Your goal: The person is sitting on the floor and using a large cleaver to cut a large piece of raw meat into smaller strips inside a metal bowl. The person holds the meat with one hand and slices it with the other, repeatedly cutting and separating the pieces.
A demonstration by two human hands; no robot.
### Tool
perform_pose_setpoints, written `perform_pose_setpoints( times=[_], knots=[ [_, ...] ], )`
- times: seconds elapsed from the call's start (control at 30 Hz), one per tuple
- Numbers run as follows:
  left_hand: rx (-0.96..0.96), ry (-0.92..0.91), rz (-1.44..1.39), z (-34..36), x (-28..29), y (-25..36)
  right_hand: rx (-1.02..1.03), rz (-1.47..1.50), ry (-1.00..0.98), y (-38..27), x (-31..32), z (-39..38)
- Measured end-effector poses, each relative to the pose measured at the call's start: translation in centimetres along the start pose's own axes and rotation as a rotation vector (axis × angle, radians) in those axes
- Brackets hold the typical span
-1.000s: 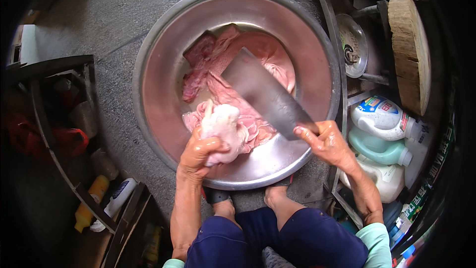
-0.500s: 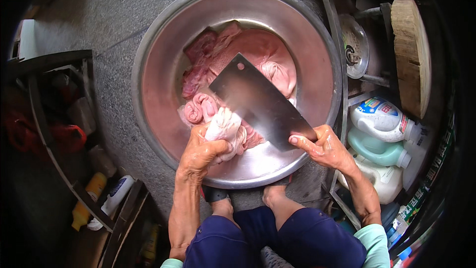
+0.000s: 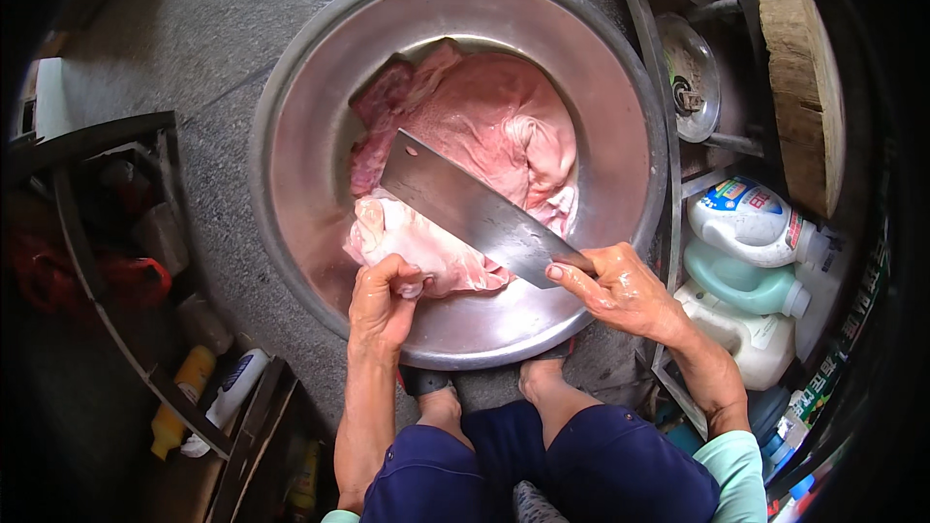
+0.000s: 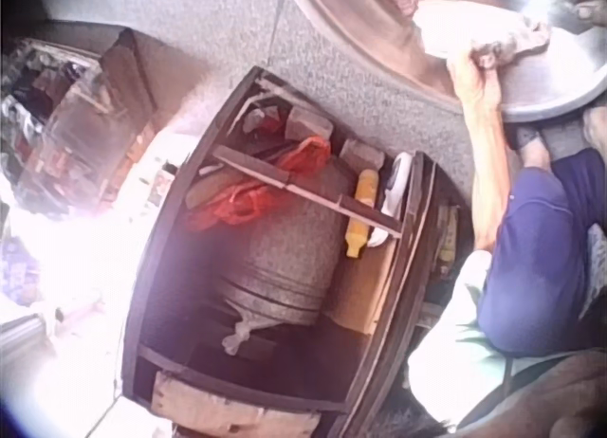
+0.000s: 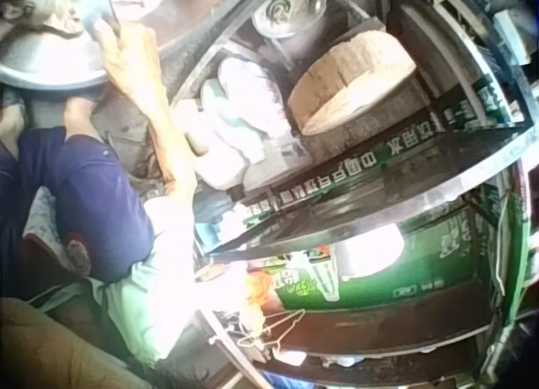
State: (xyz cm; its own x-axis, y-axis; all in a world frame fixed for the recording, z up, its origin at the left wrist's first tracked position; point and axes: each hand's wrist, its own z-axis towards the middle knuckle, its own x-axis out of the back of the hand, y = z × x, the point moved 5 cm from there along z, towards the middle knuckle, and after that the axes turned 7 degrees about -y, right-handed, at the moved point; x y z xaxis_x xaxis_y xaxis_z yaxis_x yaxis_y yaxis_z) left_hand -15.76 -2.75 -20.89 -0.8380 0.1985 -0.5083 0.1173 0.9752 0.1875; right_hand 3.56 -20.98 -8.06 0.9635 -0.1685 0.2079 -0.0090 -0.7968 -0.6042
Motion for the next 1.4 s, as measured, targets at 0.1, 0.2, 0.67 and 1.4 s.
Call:
perform_pose_setpoints(
  times=[0.1,0.2,0.67,1.4],
  knots=[
    [-0.162,-0.089,0.040,0.6,-1.4,0.5,0.057,0.049,0.027,-0.6,0.5,-0.6],
    [-0.232,-0.216,0.030,0.0,-3.5,1.2,0.094,0.068,-0.031,-1.4,0.7,-0.7],
    [-0.219,-0.304,0.081,-2.6,-6.1,2.5,-0.020,-0.047,0.164,2.4,3.4,0.3],
    [-0.229,-0.354,0.179,-2.9,-5.2,2.7,0.019,0.043,0.016,-1.9,1.5,-3.0]
  ],
)
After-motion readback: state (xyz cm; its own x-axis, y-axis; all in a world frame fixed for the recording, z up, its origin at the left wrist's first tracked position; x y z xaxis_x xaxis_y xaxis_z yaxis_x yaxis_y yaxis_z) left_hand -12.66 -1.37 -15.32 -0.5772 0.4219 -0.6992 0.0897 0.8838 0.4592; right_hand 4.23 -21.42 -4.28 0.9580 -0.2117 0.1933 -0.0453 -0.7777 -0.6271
